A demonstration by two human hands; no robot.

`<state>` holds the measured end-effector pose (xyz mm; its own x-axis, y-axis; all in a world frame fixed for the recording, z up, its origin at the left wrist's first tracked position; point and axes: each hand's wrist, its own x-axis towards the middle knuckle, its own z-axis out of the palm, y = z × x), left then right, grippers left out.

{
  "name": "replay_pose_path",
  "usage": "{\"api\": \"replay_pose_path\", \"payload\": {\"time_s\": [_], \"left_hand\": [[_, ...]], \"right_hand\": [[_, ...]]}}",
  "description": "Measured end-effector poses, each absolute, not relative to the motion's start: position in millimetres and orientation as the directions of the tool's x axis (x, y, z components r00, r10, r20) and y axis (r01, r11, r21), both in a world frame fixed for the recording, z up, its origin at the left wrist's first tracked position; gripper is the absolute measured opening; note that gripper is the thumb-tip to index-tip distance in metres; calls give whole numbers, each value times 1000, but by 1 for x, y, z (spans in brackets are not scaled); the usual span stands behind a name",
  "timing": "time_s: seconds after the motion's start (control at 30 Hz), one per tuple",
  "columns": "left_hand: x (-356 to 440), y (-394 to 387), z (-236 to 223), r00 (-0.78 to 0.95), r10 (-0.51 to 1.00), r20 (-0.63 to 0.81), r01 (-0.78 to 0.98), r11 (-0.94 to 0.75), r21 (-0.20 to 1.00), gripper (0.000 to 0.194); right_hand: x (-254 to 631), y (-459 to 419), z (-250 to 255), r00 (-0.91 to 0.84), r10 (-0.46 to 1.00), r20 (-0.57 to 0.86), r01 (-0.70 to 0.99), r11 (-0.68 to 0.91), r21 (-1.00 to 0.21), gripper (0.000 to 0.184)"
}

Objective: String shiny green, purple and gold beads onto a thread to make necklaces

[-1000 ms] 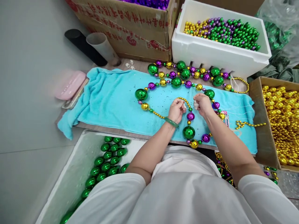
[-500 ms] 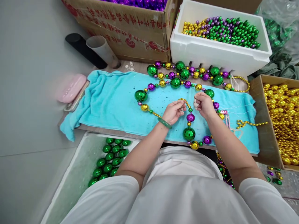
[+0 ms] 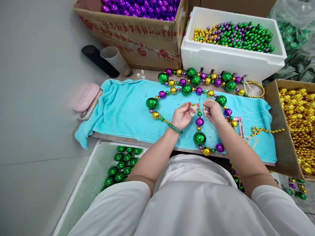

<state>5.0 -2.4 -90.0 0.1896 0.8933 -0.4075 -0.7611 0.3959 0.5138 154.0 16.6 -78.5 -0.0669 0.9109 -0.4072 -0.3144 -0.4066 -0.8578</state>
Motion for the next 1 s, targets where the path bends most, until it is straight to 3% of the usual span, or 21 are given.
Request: {"api": "replay_pose_path", "payload": {"time_s": [0.1, 0.23, 0.43, 0.57, 0.83, 1.0], "left_hand": [[3, -1, -90, 165, 914, -372, -665, 381, 642, 11], [2, -2, -92, 137, 927, -350, -342, 376, 861, 8], [8, 2, -93, 268, 869, -416, 143, 391, 909, 15], [11, 4, -99, 325, 879, -348, 169, 308, 936, 11], [24, -1, -112, 198, 979, -55, 306, -8, 952, 23], [28, -1, -117, 219, 975, -39, 340, -39, 939, 23]], "right_hand": [[154, 17, -76, -67, 918, -391, -320, -391, -863, 23], [154, 17, -69, -85, 935, -346, -287, -355, -890, 23], [148, 18, -64, -69, 950, -305, -189, -313, -931, 21], [149, 17, -65, -45, 947, -318, -156, -322, -934, 23], [155, 19, -81, 126, 938, -323, -100, -312, -945, 22], [165, 24, -90, 164, 909, -383, -131, -365, -922, 20]]}}
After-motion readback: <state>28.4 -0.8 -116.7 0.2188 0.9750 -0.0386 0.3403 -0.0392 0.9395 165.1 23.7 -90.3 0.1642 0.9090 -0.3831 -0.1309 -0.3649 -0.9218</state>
